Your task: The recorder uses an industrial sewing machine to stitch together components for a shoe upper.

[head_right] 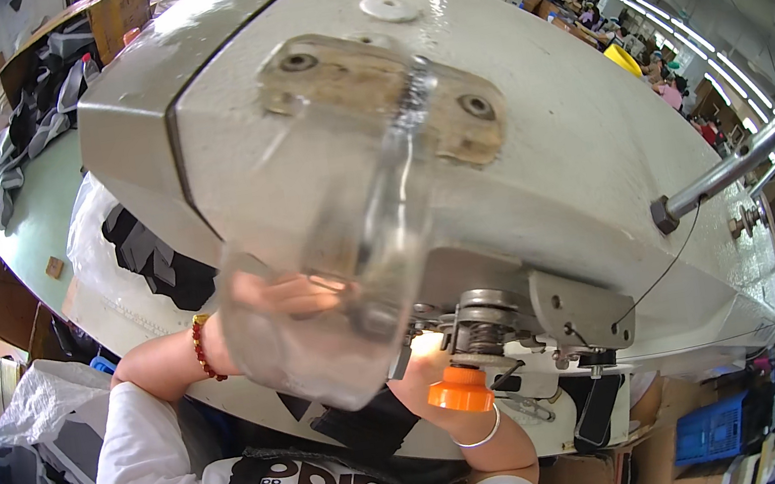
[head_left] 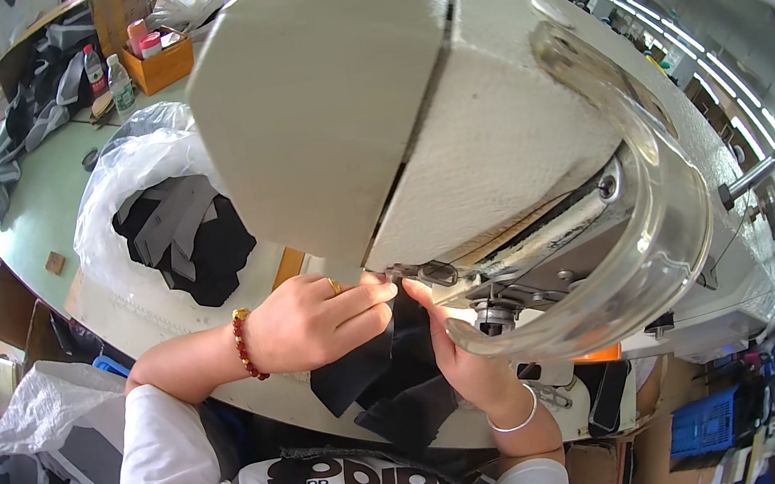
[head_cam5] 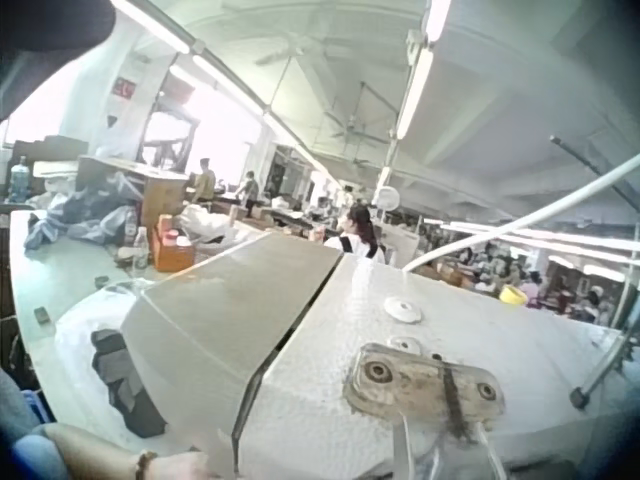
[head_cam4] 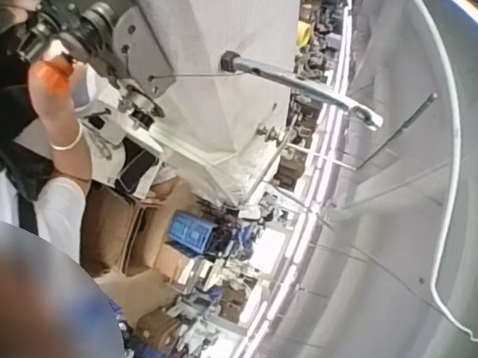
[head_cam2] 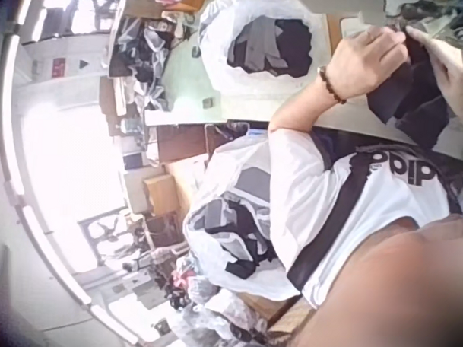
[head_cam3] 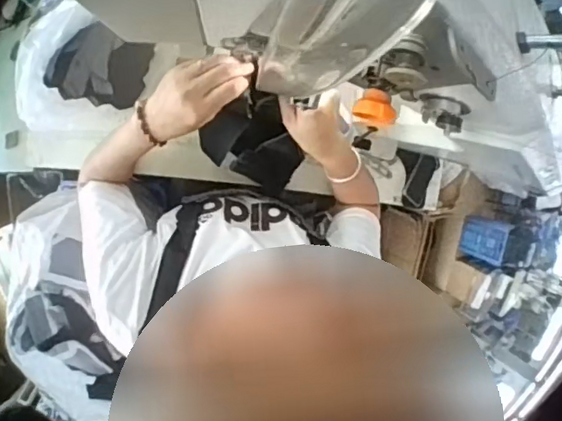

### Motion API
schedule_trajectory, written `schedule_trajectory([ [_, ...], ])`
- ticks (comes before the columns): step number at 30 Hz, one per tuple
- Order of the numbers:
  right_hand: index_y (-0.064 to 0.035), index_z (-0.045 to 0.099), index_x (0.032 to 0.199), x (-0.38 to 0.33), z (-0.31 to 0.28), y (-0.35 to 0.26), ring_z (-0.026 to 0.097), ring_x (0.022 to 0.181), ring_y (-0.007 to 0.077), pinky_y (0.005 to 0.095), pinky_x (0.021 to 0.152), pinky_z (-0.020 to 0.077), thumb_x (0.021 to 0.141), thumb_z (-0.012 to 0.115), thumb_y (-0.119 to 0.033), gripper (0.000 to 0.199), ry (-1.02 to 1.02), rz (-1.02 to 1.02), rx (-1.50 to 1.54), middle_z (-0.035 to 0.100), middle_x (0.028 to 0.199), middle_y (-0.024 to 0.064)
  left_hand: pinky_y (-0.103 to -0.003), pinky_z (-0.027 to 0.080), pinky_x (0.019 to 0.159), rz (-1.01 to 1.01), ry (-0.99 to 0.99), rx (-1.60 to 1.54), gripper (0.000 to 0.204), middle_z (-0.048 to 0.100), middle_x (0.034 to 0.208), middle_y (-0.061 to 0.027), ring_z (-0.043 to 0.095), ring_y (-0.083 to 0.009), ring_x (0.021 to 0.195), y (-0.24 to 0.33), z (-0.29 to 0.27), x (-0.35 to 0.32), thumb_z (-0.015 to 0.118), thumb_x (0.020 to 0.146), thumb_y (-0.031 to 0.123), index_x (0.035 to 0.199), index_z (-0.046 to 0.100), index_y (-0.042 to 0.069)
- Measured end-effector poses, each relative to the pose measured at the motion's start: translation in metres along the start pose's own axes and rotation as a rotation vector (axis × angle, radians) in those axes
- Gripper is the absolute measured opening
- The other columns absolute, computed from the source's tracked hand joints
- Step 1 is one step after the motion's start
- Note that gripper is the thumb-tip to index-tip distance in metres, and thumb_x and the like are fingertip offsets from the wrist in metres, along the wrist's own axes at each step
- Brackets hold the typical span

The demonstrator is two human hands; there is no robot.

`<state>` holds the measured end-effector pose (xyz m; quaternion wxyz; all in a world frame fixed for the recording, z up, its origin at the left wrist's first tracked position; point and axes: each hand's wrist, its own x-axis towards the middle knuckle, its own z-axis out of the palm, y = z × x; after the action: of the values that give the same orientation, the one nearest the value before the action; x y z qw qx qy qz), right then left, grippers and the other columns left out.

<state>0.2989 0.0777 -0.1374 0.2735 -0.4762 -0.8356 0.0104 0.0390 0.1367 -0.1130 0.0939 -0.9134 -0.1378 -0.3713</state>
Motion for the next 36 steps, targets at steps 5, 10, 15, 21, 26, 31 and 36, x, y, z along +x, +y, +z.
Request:
schedule_trajectory([
  [5, -0.0018, 0.07, 0.135, 0.014, -0.004, -0.01, 0.074, 0.093, 0.0257, 0.0352, 0.089, 0.0563, 0.099, 0.06, 0.009, 0.039, 0.177, -0.085, 0.198, 0.077, 0.107, 0.016, -0.027, 0.051, 0.055, 0.092, 0.005, 0.056, 0.02, 0.07, 0.119, -0.0083, 0.061, -0.0136, 0.064, -0.006, -0.01, 0.001, 0.07, 0.086, 0.012, 0.104, 0.068, 0.004],
  [10, -0.0022, 0.07, 0.136, 0.012, 0.007, -0.004, 0.069, 0.08, 0.0243, 0.0345, 0.081, 0.0547, 0.099, 0.06, 0.009, 0.04, 0.233, -0.052, 0.257, 0.073, 0.094, 0.0169, -0.029, 0.055, 0.061, 0.1, 0.019, 0.068, 0.027, 0.071, 0.113, -0.008, 0.066, -0.0167, 0.073, -0.007, -0.012, 0.003, 0.07, 0.086, 0.012, 0.111, 0.072, 0.002],
  [15, -0.0017, 0.07, 0.135, 0.013, 0.008, -0.004, 0.068, 0.078, 0.0232, 0.0336, 0.08, 0.0541, 0.099, 0.06, 0.009, 0.039, 0.256, -0.078, 0.167, 0.072, 0.092, 0.0155, -0.03, 0.058, 0.065, 0.094, 0.024, 0.045, 0.026, 0.072, 0.11, -0.0093, 0.071, -0.0184, 0.081, -0.006, -0.011, 0.002, 0.07, 0.086, 0.011, 0.11, 0.072, 0.0],
  [21, -0.0021, 0.071, 0.133, 0.015, -0.006, -0.013, 0.072, 0.088, 0.0236, 0.0327, 0.085, 0.0552, 0.097, 0.061, 0.01, 0.039, 0.14, 0.019, 0.311, 0.076, 0.103, 0.0156, -0.029, 0.059, 0.065, 0.114, 0.04, 0.037, 0.025, 0.072, 0.11, -0.0109, 0.073, -0.0187, 0.085, -0.002, -0.014, 0.004, 0.069, 0.087, 0.01, 0.109, 0.072, -0.001],
  [26, -0.0016, 0.073, 0.13, 0.011, -0.007, -0.001, 0.074, 0.102, 0.0269, 0.0352, 0.094, 0.0558, 0.097, 0.06, 0.01, 0.037, 0.071, -0.016, 0.084, 0.077, 0.113, 0.0158, -0.029, 0.056, 0.06, 0.105, 0.041, 0.067, 0.025, 0.072, 0.11, -0.0096, 0.07, -0.0167, 0.076, -0.002, -0.014, 0.004, 0.07, 0.086, 0.009, 0.109, 0.073, 0.0],
  [31, -0.0006, 0.072, 0.129, -0.004, 0.019, 0.027, 0.073, 0.108, 0.0285, 0.0378, 0.097, 0.0555, 0.1, 0.062, 0.003, 0.03, 0.079, -0.046, -0.037, 0.076, 0.115, 0.0146, -0.029, 0.049, 0.053, 0.053, 0.057, -0.011, 0.028, 0.072, 0.111, -0.0067, 0.058, -0.0135, 0.059, -0.007, -0.005, 0.003, 0.071, 0.085, 0.009, 0.112, 0.074, 0.003],
  [36, -0.0037, 0.069, 0.131, -0.014, 0.03, 0.032, 0.073, 0.106, 0.027, 0.0384, 0.093, 0.0568, 0.088, 0.086, -0.018, 0.048, 0.198, -0.161, -0.51, 0.075, 0.12, 0.0115, -0.029, 0.048, 0.052, 0.002, 0.066, -0.042, 0.032, 0.072, 0.114, -0.007, 0.055, -0.0142, 0.056, -0.006, 0.0, -0.001, 0.073, 0.08, 0.007, 0.112, 0.074, 0.005],
])
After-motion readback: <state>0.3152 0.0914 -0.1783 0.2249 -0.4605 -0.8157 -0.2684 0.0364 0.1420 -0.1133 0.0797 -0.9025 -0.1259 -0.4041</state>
